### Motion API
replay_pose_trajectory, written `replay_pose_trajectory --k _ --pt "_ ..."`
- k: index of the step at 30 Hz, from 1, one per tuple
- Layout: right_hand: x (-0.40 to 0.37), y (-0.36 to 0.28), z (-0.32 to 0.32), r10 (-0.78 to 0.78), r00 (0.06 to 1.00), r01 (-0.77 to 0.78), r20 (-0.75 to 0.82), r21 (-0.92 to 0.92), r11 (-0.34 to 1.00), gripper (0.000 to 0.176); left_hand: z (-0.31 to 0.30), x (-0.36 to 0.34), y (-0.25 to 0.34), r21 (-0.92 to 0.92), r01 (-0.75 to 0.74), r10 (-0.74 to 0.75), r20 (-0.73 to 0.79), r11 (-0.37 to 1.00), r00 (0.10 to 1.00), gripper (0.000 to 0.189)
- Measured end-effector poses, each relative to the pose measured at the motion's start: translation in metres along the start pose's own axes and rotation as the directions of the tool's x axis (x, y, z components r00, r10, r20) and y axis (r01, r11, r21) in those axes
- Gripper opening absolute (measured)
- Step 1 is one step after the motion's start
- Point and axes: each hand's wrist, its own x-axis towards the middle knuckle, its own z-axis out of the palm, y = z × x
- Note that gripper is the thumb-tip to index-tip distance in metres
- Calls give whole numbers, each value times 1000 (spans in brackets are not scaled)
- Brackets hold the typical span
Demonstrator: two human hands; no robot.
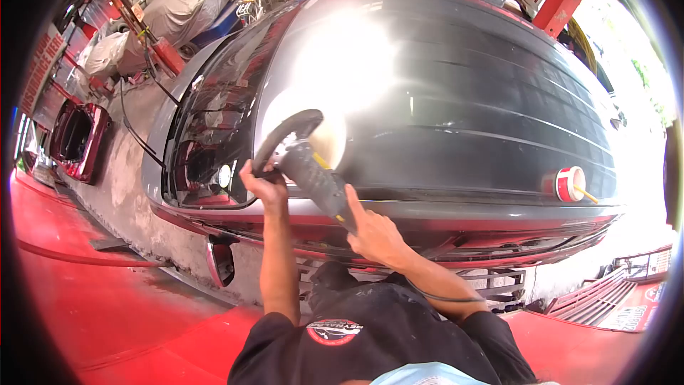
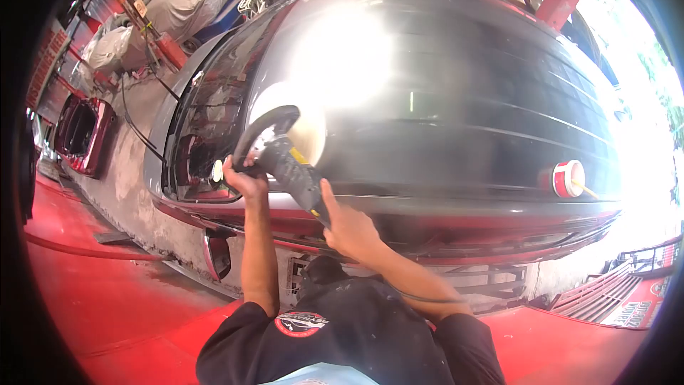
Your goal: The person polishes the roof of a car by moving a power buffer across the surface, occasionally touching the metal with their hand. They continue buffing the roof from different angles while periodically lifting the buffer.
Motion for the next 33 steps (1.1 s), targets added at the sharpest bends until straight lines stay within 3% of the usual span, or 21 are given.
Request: replay_pose_trajectory --k 2,3,5,6,7,8,9,10,11,12,13,15,19,22,25,27,28,29,30,32,33 --pt "-25 10 -17 89 996 -89 1 28 996 92 29 -24 -18 5 45 -44 -64 999 997 28" --pt "-37 16 -24 172 985 -172 0 51 984 93 57 -40 -27 26 102 -94 -203 994 975 27" --pt "-64 31 -35 183 981 -177 -68 85 980 95 73 -66 -51 106 178 -169 -95 978 981 30" --pt "-76 41 -41 209 967 -192 -144 123 974 96 72 -78 -68 172 133 -150 90 976 985 35" --pt "-88 48 -48 197 972 -181 -125 127 975 96 80 -88 -90 169 181 -186 12 969 983 38" --pt "-100 54 -56 272 947 -247 -169 156 956 97 102 -105 -101 266 139 -143 -3 954 990 39" --pt "-109 62 -65 343 915 -307 -213 185 933 97 107 -114 -129 180 196 -195 -23 964 981 37" --pt "-117 69 -71 332 922 -297 -200 186 937 97 92 -110 -150 178 286 -331 335 942 882 31" --pt "-126 76 -77 378 884 -326 -273 220 920 97 142 -136 -151 185 325 -346 98 927 933 27" --pt "-135 81 -82 427 837 -354 -343 256 899 96 160 -149 -168 180 380 -392 36 907 919 27" --pt "-143 84 -89 422 841 -350 -338 254 901 96 178 -162 -177 282 342 -379 87 897 921 29" --pt "-156 88 -101 576 716 -483 -395 315 817 96 221 -183 -189 231 456 -487 98 859 868 19" --pt "-174 100 -101 483 656 -406 -580 268 874 97 262 -211 -214 231 532 -579 268 815 770 26" --pt "-179 91 -102 582 598 -510 -551 298 807 97 267 -216 -216 217 543 -585 320 811 745 27" --pt "-176 92 -95 574 619 -516 -537 273 812 98 252 -208 -209 265 528 -588 273 806 761 28" --pt "-173 96 -82 470 699 -385 -539 270 883 97 234 -198 -189 238 455 -509 290 858 810 24" --pt "-170 94 -77 475 717 -389 -511 272 880 96 227 -195 -172 262 447 -503 215 855 837 22" --pt "-166 90 -74 477 720 -398 -504 263 879 96 220 -194 -170 174 477 -488 24 861 872 21" --pt "-162 85 -70 477 744 -415 -468 235 879 96 197 -181 -165 185 430 -463 214 884 860 20" --pt "-152 74 -69 499 776 -468 -385 178 866 96 161 -163 -161 206 316 -371 342 926 863 21" --pt "-148 68 -68 510 770 -485 -382 169 858 96 154 -157 -156 265 262 -335 286 928 898 19"
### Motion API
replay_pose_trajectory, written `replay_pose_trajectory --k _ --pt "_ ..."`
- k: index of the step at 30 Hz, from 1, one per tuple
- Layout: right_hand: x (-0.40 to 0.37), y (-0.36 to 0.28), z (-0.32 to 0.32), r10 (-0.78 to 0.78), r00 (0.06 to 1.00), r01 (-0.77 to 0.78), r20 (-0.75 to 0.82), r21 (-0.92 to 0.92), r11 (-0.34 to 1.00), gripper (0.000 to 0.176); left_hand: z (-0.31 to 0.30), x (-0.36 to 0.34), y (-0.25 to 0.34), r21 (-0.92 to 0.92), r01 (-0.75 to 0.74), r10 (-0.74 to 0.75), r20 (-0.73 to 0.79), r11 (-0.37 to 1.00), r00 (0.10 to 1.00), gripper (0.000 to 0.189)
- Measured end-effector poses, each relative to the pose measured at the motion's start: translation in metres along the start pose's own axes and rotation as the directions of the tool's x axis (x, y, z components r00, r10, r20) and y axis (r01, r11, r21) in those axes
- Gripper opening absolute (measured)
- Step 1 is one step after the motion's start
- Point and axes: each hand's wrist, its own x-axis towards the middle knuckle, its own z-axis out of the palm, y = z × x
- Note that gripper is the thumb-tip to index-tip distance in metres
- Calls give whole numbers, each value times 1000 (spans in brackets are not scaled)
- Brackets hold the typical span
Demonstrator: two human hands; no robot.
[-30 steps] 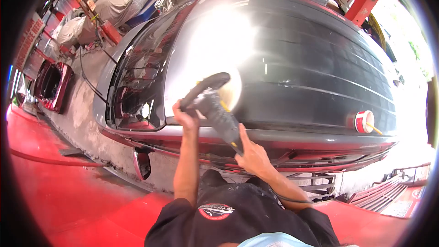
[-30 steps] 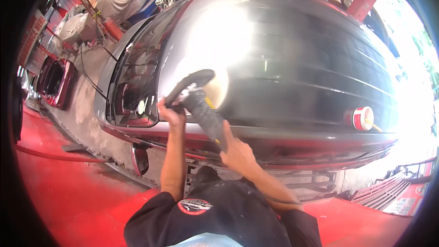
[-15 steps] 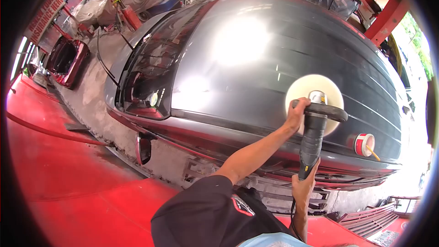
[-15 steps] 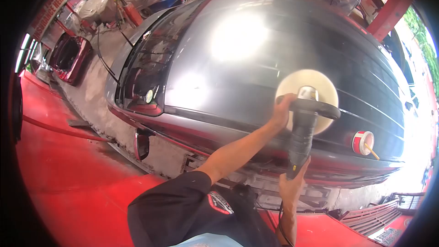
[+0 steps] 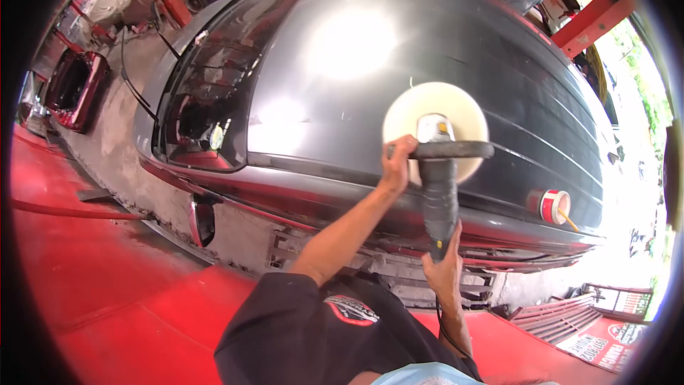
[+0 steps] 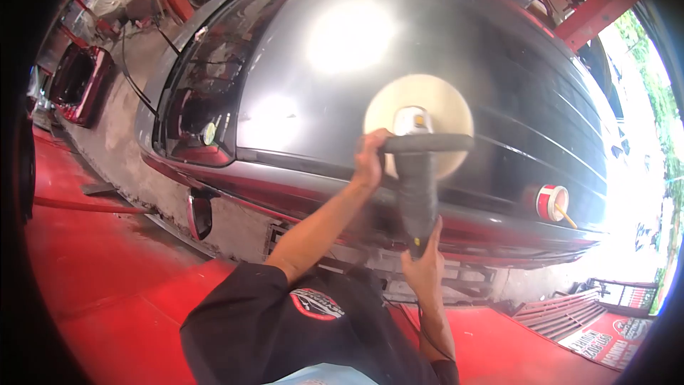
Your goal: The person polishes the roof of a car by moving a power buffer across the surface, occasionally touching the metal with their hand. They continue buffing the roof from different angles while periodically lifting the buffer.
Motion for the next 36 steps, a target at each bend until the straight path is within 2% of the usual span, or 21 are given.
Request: replay_pose_trajectory --k 2,3,5,9,11,12,15,17,20,22,23,24,25,26,27,28,29,30,32,33,36 --pt "3 -13 8 -33 995 34 93 -6 999 96 -32 5 7 -83 7 -1 69 997 998 18" --pt "4 -14 15 -27 996 29 89 -19 999 96 -36 0 22 -49 -6 7 16 999 1000 20" --pt "3 -12 33 -120 985 117 124 32 993 96 -60 -4 42 100 -67 59 76 993 995 40" --pt "5 -29 54 -182 959 168 216 85 982 98 -107 -8 58 -6 -54 53 -42 999 998 47" --pt "13 -31 66 -197 951 182 238 86 980 97 -122 -5 72 -17 -80 79 -66 997 995 47" --pt "16 -32 71 -220 936 204 275 84 975 96 -130 -2 71 -17 -72 69 -139 997 988 45" --pt "24 -34 74 -233 927 208 295 113 972 96 -138 4 79 36 -98 101 -92 995 991 44" --pt "26 -33 73 -269 918 238 290 138 961 96 -146 8 75 -23 -113 112 -36 993 993 42" --pt "18 -32 47 -230 930 201 286 130 971 96 -96 -3 72 75 -89 102 -186 993 977 42" --pt "13 -27 28 -36 947 -9 320 136 991 96 -92 -1 36 195 -118 159 -211 974 964 41" --pt "8 -23 22 -49 965 3 259 176 984 96 -58 -3 54 316 -227 240 -5 921 971 41" --pt "4 -19 15 -62 978 19 197 212 977 96 -50 0 36 398 -184 209 -20 899 978 38" --pt "0 -18 7 -32 985 -4 168 210 978 95 -19 0 33 102 -126 140 -139 987 980 19" --pt "-2 -16 1 -3 991 -26 136 208 978 94 -2 0 27 19 -43 45 -110 999 993 12" --pt "-4 -10 -3 -22 989 -10 147 207 978 94 23 -2 19 -21 21 -25 -228 1000 973 13" --pt "-5 -5 -8 1 993 -27 117 224 974 94 45 2 30 5 -2 3 -138 1000 990 12" --pt "-4 -2 -11 24 996 -43 85 238 970 94 59 5 33 121 -5 14 -75 993 997 12" --pt "-1 0 -10 10 996 -31 89 230 973 94 67 9 23 215 -100 115 -60 971 992 11" --pt "6 2 -5 -13 998 -8 68 302 953 94 69 16 18 176 -90 110 -106 980 988 12" --pt "9 -9 -4 -48 998 36 41 262 964 94 66 20 23 176 -101 123 -118 979 985 12" --pt "13 -18 10 -72 992 44 105 247 968 94 41 25 40 206 -135 181 -221 969 958 13"
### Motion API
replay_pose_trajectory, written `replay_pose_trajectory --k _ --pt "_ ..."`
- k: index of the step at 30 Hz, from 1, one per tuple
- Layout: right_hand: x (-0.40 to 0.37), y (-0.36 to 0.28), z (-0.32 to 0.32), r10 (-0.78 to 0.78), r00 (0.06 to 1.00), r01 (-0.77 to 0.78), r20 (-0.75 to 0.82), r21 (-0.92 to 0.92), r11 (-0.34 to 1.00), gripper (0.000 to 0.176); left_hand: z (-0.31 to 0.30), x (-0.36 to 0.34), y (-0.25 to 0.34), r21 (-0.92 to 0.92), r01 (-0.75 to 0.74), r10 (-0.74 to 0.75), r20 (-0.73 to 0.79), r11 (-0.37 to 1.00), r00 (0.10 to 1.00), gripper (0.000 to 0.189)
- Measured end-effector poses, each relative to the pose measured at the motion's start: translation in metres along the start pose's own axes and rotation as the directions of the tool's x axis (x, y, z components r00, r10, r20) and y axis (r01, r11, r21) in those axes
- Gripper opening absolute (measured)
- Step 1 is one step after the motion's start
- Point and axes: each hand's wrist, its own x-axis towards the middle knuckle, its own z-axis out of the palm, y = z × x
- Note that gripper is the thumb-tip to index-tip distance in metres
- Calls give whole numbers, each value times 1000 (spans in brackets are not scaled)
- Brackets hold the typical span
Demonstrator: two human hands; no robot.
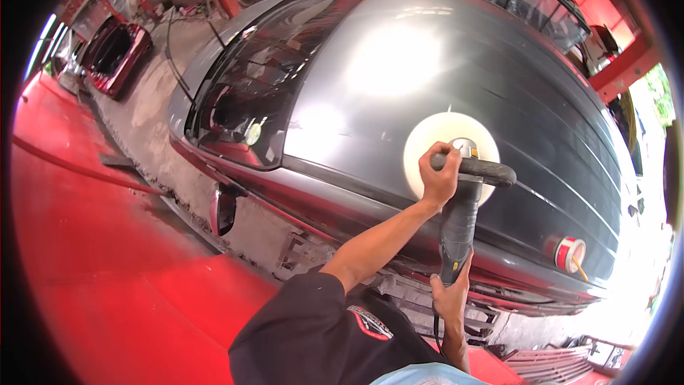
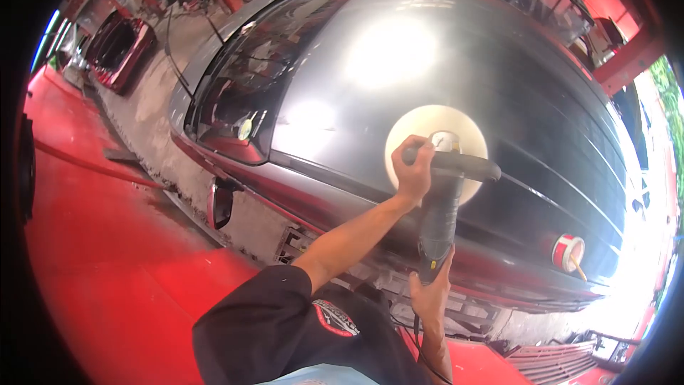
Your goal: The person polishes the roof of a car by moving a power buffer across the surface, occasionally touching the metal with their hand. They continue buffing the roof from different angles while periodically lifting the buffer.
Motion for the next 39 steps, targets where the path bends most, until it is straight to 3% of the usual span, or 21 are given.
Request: replay_pose_trajectory --k 2,5,7,8,10,11,12,16,18,19,22,24,26,28,29,30,32,36,39 --pt "6 -15 2 -1 998 3 59 -24 1000 93 -24 8 6 -1 -101 100 -132 995 986 14" --pt "12 -27 12 40 978 -29 203 -57 998 94 -64 20 14 -3 -155 152 -195 988 969 15" --pt "19 -31 23 -112 963 141 245 -103 985 95 -83 31 26 -6 -177 169 -253 984 952 15" --pt "22 -40 29 -115 961 146 252 -107 984 95 -88 37 24 64 -214 223 -341 975 913 19" --pt "31 -66 43 -66 940 106 335 -102 989 93 -123 52 29 128 -235 265 -336 964 904 20" --pt "35 -73 54 -149 930 198 336 -118 973 87 -142 63 24 48 -175 180 -396 983 901 21" --pt "40 -81 64 -156 925 209 346 -119 971 87 -150 74 30 131 -295 322 -442 947 837 20" --pt "65 -103 95 -197 869 268 453 -99 958 80 -196 106 45 -23 -232 181 -557 972 810 17" --pt "75 -119 108 -189 828 288 527 -111 951 80 -215 122 50 49 -239 220 -604 970 766 18" --pt "83 -117 120 -291 809 386 511 -87 919 80 -224 131 51 37 -277 238 -631 960 738 19" --pt "98 -138 139 -200 780 339 593 -132 931 81 -251 159 50 18 -305 234 -686 952 689 22" --pt "110 -143 155 -240 781 368 577 -115 923 81 -288 185 31 191 -396 408 -699 898 588 24" --pt "122 -154 170 -247 731 408 636 -117 906 80 -289 187 58 49 -269 210 -765 962 609 28" --pt "128 -164 182 -237 725 417 647 -139 898 80 -298 192 70 38 -239 179 -777 970 604 31" --pt "130 -167 188 -230 708 434 668 -154 888 80 -295 198 73 64 -275 212 -807 959 551 34" --pt "133 -172 190 -224 722 419 654 -156 895 80 -301 201 73 23 -273 193 -765 962 614 35" --pt "135 -177 188 -163 701 377 695 -167 911 80 -302 208 68 12 -259 176 -762 966 623 37" --pt "134 -168 183 -184 766 339 616 -144 930 81 -279 223 59 6 -230 176 -664 973 727 36" --pt "128 -160 168 -152 800 279 581 -135 951 80 -243 224 56 83 -200 204 -662 976 721 33"
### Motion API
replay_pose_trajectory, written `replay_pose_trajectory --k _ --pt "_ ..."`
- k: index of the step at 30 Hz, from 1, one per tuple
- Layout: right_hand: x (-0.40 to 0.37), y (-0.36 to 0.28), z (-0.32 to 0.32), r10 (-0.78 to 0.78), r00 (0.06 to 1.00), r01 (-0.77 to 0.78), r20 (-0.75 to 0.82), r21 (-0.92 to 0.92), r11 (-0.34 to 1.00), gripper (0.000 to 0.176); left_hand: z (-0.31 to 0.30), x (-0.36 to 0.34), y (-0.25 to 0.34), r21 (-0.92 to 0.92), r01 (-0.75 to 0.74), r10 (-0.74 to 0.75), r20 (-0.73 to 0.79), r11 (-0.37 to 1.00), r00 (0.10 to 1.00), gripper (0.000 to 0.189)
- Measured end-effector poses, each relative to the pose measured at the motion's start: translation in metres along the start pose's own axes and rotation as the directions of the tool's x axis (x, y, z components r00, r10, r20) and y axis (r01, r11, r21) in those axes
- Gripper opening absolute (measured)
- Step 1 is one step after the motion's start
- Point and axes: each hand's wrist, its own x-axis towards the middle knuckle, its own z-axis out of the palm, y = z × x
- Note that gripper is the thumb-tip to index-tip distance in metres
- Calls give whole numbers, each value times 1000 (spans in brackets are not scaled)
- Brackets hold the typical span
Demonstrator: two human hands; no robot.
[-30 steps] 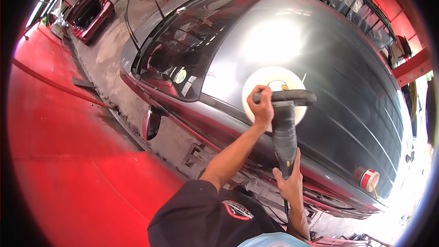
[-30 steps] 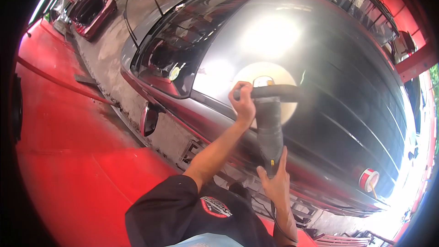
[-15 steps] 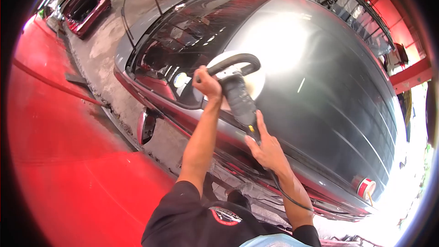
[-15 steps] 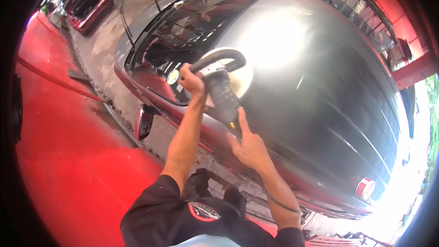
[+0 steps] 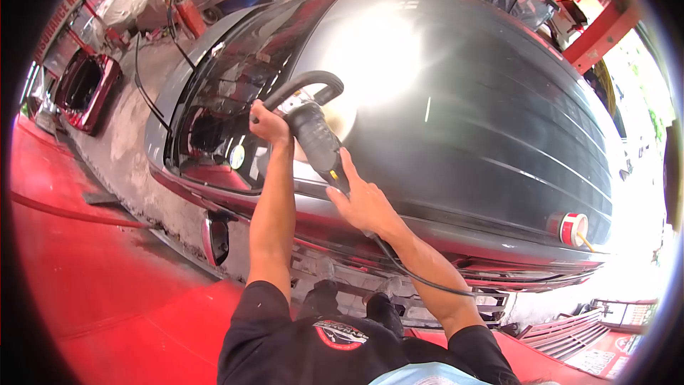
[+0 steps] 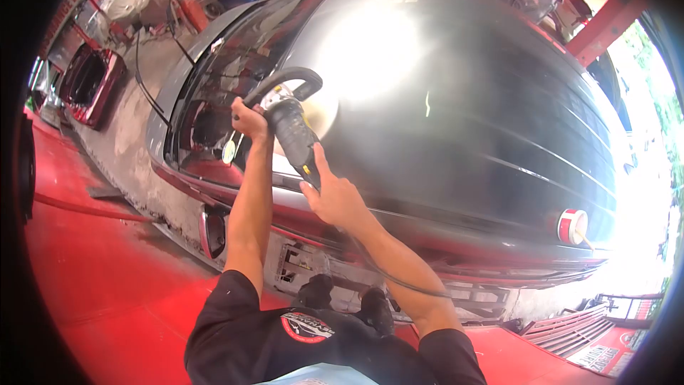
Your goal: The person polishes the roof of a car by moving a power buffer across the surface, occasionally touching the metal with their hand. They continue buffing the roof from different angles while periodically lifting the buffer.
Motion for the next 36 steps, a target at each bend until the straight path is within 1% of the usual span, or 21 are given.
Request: replay_pose_trajectory --k 1,3,5,7,9,11,12,13,14,15,17,18,20,22,24,25,27,29,31,33,36 --pt "-11 10 -2 -6 999 9 -47 52 999 81 2 -12 -2 60 -24 21 53 998 998 32" --pt "-31 22 -6 -23 994 32 -103 90 995 81 4 -37 -5 2 12 -12 137 1000 990 32" --pt "-51 31 -8 9 984 10 -178 104 995 83 8 -59 -12 -13 -53 54 138 999 989 31" --pt "-70 42 -6 34 983 -14 -182 110 994 84 10 -95 2 -24 39 -34 176 999 984 29" --pt "-82 61 8 -38 932 53 -361 32 998 83 13 -122 4 -45 40 -27 252 998 967 26" --pt "-94 77 14 8 920 24 -391 77 997 84 21 -143 -6 -10 -168 158 400 986 903 23" --pt "-100 82 14 73 900 -14 -430 138 990 84 23 -152 -10 8 -52 42 481 999 876 22" --pt "-107 81 13 56 905 -5 -422 122 993 84 24 -162 0 34 62 -70 555 998 829 26" --pt "-115 78 10 119 877 -6 -465 237 972 85 24 -170 10 167 50 -150 662 985 734 32" --pt "-124 79 8 189 847 -5 -497 348 937 86 23 -181 30 297 22 -245 741 955 625 40" --pt "-125 124 8 49 790 52 -611 147 988 87 12 -190 16 247 -408 46 807 879 588 54" --pt "-146 73 -9 329 828 -119 -454 431 895 83 -1 -192 21 269 -312 -26 794 911 608 56" --pt "-151 77 -10 332 812 -106 -480 438 893 83 -46 -191 -3 350 -378 45 681 857 731 55" --pt "-147 86 -10 302 795 -60 -526 426 903 84 -102 -180 -23 567 -351 12 515 745 857 53" --pt "-139 91 -10 286 788 -30 -545 429 903 84 -146 -170 -41 753 -404 72 432 520 899 52" --pt "-136 91 -11 271 781 -1 -563 432 902 85 -157 -170 -46 749 -409 72 439 521 896 52" --pt "-127 81 -19 270 766 -4 -584 415 910 85 -162 -171 -45 768 -600 168 576 224 800 55" --pt "-119 68 -33 337 804 -71 -490 484 872 85 -164 -172 -46 762 -616 183 588 202 788 56" --pt "-100 74 -45 326 770 -64 -548 442 895 87 -160 -173 -48 747 -636 196 606 191 771 58" --pt "-80 89 -60 247 813 -38 -528 374 926 88 -163 -172 -48 744 -649 189 622 161 760 59" --pt "-50 101 -80 205 792 -36 -575 291 956 96 -163 -173 -48 731 -667 165 647 144 745 58"
